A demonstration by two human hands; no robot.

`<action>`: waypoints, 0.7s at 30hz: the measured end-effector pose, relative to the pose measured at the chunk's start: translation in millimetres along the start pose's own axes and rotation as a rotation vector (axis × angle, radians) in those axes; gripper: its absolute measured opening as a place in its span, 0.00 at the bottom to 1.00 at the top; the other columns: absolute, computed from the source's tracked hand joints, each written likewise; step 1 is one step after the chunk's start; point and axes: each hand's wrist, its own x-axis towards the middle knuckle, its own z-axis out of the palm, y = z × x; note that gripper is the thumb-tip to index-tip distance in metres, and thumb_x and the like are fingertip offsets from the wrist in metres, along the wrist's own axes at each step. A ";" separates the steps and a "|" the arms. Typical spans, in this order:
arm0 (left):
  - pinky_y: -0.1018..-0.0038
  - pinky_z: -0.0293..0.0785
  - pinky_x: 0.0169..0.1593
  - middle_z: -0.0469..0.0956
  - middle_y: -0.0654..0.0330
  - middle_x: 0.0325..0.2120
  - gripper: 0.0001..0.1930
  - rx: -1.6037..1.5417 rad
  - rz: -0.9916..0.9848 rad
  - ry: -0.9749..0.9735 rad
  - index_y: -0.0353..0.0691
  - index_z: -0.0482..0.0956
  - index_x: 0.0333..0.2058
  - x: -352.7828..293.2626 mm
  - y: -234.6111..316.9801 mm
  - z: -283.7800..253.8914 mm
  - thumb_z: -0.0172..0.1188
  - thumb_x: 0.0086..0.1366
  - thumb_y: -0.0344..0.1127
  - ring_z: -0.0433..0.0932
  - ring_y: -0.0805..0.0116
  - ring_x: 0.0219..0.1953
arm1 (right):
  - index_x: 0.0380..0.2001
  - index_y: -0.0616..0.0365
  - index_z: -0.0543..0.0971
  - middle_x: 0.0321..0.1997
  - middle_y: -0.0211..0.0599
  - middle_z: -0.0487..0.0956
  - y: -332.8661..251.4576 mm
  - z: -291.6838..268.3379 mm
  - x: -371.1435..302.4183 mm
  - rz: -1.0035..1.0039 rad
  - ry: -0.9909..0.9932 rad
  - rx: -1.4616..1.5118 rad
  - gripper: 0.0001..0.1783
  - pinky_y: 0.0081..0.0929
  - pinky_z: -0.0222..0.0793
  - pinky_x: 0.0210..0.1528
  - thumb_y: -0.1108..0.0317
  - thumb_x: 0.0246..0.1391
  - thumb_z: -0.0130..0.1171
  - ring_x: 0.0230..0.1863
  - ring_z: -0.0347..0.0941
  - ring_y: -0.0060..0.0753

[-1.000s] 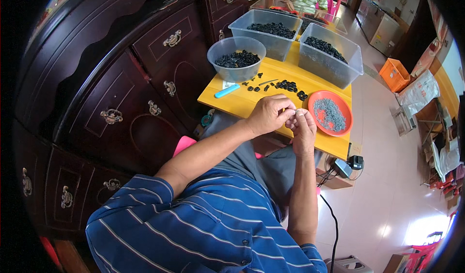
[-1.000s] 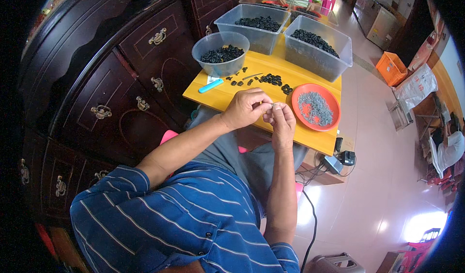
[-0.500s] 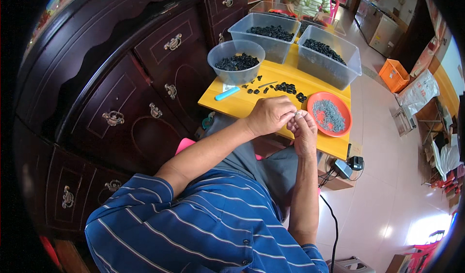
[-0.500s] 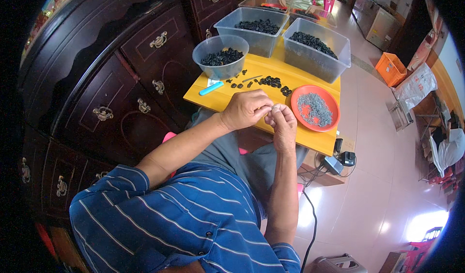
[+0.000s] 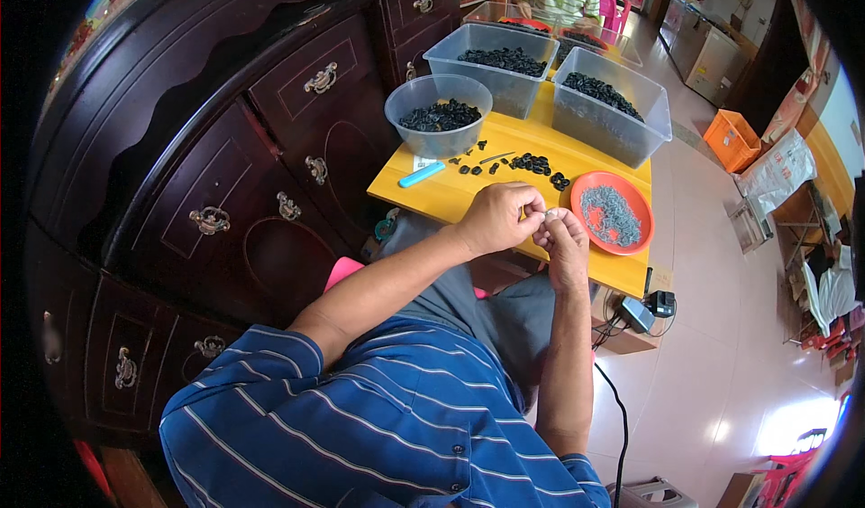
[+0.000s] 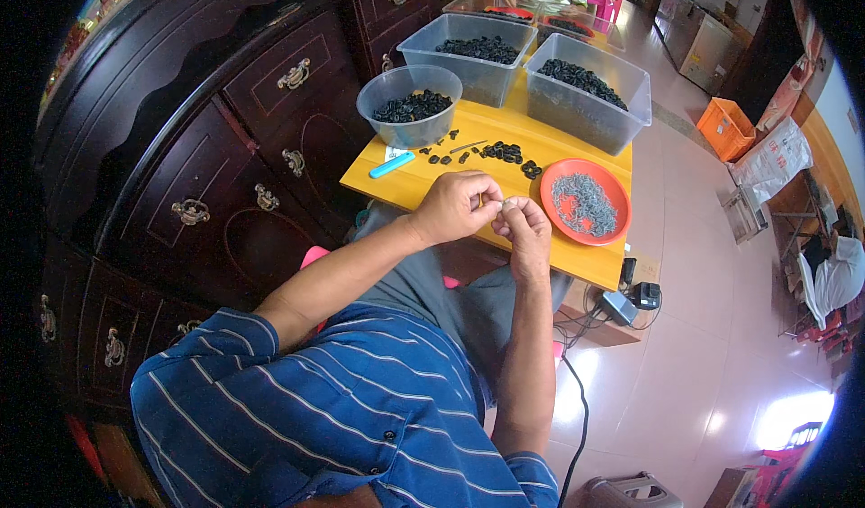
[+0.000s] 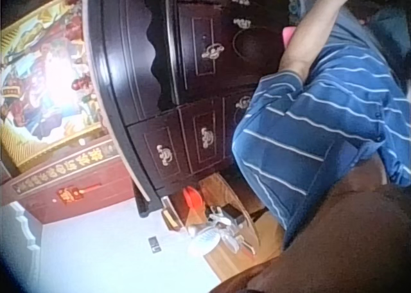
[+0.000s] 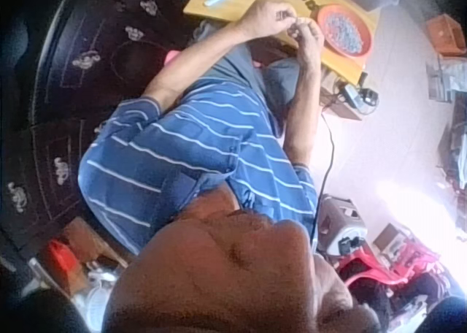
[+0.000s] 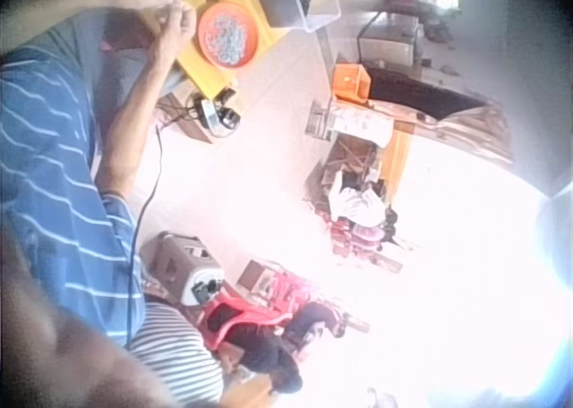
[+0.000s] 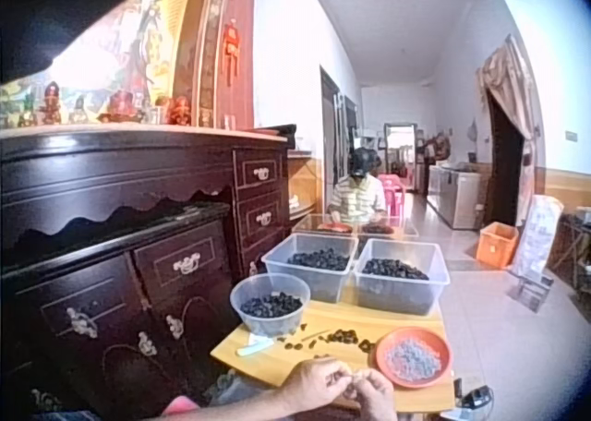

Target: The recorder is assembling small black plastic components by hand at a table.

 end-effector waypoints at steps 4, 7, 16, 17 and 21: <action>0.72 0.73 0.27 0.81 0.58 0.25 0.04 0.244 0.238 0.099 0.37 0.81 0.31 0.0 -1.6 2.1 0.67 0.58 0.28 0.79 0.66 0.22 | 0.38 0.56 0.78 0.30 0.26 0.80 2.7 -0.2 -0.4 0.001 0.025 0.015 0.06 0.17 0.70 0.36 0.66 0.66 0.58 0.29 0.73 0.18; 0.68 0.76 0.30 0.81 0.57 0.26 0.05 0.203 0.140 0.077 0.38 0.80 0.31 -1.0 3.2 2.5 0.66 0.57 0.28 0.81 0.61 0.25 | 0.38 0.55 0.78 0.30 0.26 0.80 2.4 0.5 0.2 0.009 0.033 0.034 0.06 0.17 0.71 0.37 0.66 0.66 0.57 0.29 0.73 0.17; 0.73 0.74 0.27 0.82 0.58 0.26 0.04 0.265 0.241 0.113 0.37 0.81 0.33 1.6 -2.2 5.9 0.66 0.59 0.27 0.79 0.69 0.22 | 0.38 0.55 0.78 0.31 0.25 0.79 3.9 -0.2 0.2 0.005 0.017 0.081 0.05 0.19 0.73 0.38 0.66 0.66 0.56 0.29 0.74 0.17; 0.75 0.73 0.27 0.82 0.59 0.26 0.04 0.310 0.268 0.101 0.37 0.82 0.34 2.0 -2.1 5.9 0.66 0.59 0.27 0.78 0.73 0.21 | 0.38 0.55 0.78 0.31 0.25 0.79 3.1 0.2 0.0 0.008 0.022 0.093 0.05 0.19 0.73 0.38 0.66 0.66 0.56 0.30 0.74 0.17; 0.78 0.74 0.30 0.82 0.62 0.28 0.06 0.037 0.041 -0.018 0.36 0.82 0.37 2.0 -2.6 5.7 0.67 0.61 0.28 0.78 0.79 0.25 | 0.38 0.54 0.77 0.31 0.25 0.79 1.2 -0.3 -1.0 0.010 0.040 0.119 0.05 0.19 0.74 0.38 0.66 0.66 0.55 0.31 0.74 0.17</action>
